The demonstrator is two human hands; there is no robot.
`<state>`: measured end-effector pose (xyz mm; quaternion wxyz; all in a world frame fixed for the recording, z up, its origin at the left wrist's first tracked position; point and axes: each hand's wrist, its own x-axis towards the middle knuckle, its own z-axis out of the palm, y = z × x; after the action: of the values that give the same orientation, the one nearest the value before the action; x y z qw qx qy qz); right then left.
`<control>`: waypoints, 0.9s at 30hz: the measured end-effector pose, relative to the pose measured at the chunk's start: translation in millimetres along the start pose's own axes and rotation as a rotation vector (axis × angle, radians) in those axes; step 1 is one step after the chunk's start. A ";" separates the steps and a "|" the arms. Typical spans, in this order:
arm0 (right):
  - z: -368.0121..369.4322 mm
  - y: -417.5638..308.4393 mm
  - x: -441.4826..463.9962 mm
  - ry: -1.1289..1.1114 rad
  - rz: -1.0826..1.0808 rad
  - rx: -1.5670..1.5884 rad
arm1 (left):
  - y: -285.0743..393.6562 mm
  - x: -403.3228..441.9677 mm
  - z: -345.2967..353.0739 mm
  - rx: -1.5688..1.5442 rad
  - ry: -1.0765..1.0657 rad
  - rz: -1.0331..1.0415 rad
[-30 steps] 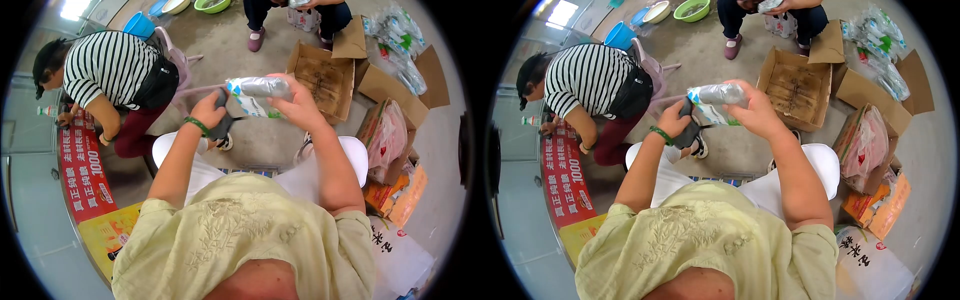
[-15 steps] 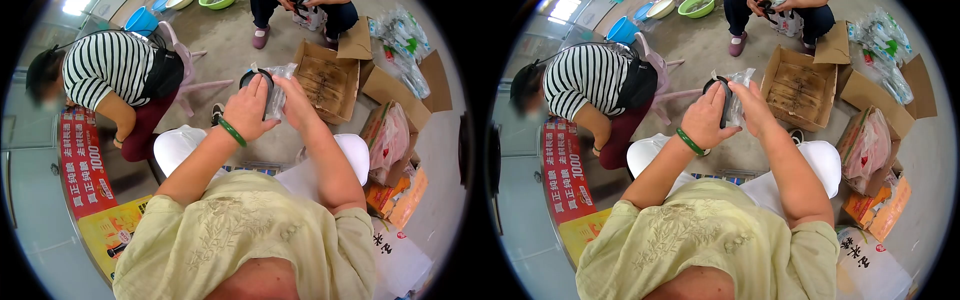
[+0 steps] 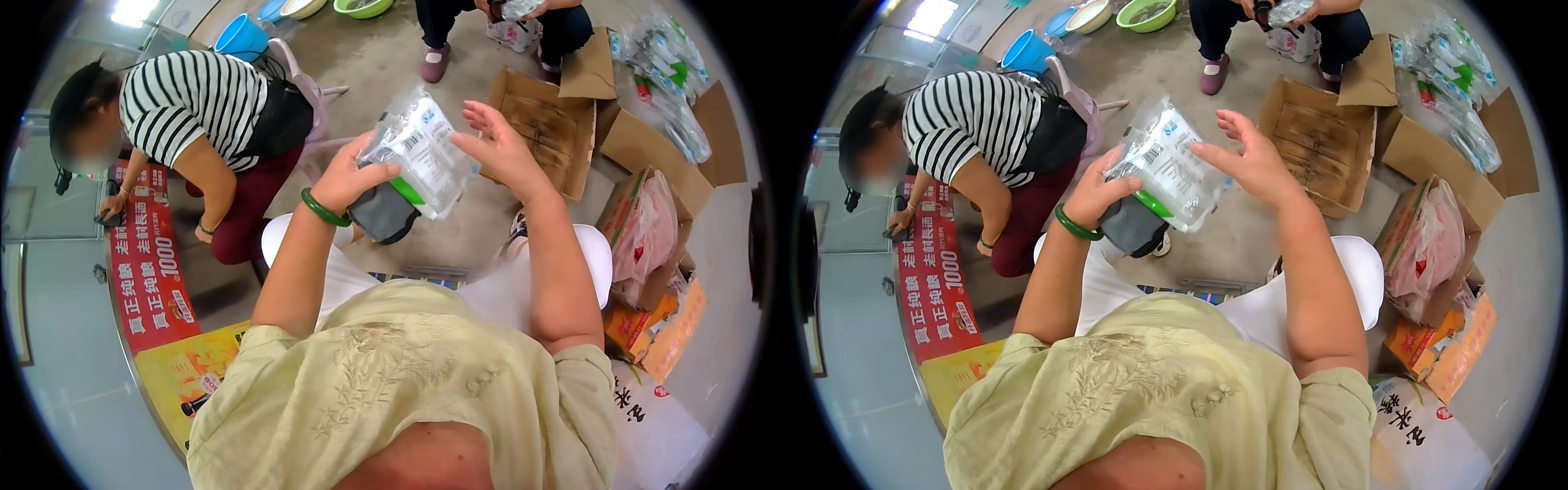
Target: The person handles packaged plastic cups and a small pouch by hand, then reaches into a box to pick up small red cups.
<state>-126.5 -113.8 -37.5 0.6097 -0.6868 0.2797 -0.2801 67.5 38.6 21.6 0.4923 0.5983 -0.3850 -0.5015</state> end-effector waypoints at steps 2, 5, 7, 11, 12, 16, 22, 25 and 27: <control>-0.2 -10.4 -6.1 -0.151 0.055 0.224 | -3.1 -3.5 -10.2 -0.017 -0.151 0.002; 6.5 -13.0 -12.7 -0.388 0.122 0.477 | -3.2 -7.5 -7.8 0.068 -0.296 0.052; 10.3 -14.6 -16.8 -0.473 0.147 0.475 | -0.8 -9.6 -5.5 0.100 -0.307 0.048; 12.1 -14.9 -14.6 -0.385 0.243 0.402 | -11.2 -13.7 -34.5 -0.034 -0.198 -0.093; 10.7 -16.0 -14.5 -0.335 0.226 0.385 | -10.2 -15.6 -40.5 -0.162 -0.207 -0.079; 9.0 -21.0 -13.7 -0.228 0.189 0.203 | 21.3 -21.2 -45.2 -0.328 -0.080 0.155; 22.4 -7.4 -9.1 -0.277 0.098 -0.116 | 32.0 -3.0 -17.1 0.190 -0.044 0.231; 30.0 18.4 -9.5 -0.344 0.119 0.163 | 14.8 17.1 20.7 0.897 0.038 0.365; 23.7 15.2 -14.2 -0.324 0.048 0.057 | 13.8 22.9 29.1 0.991 -0.055 0.218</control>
<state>-119.7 -88.9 -55.6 0.6727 -0.6984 0.1856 -0.1589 44.0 7.7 29.6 0.1885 0.7027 -0.6499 -0.2198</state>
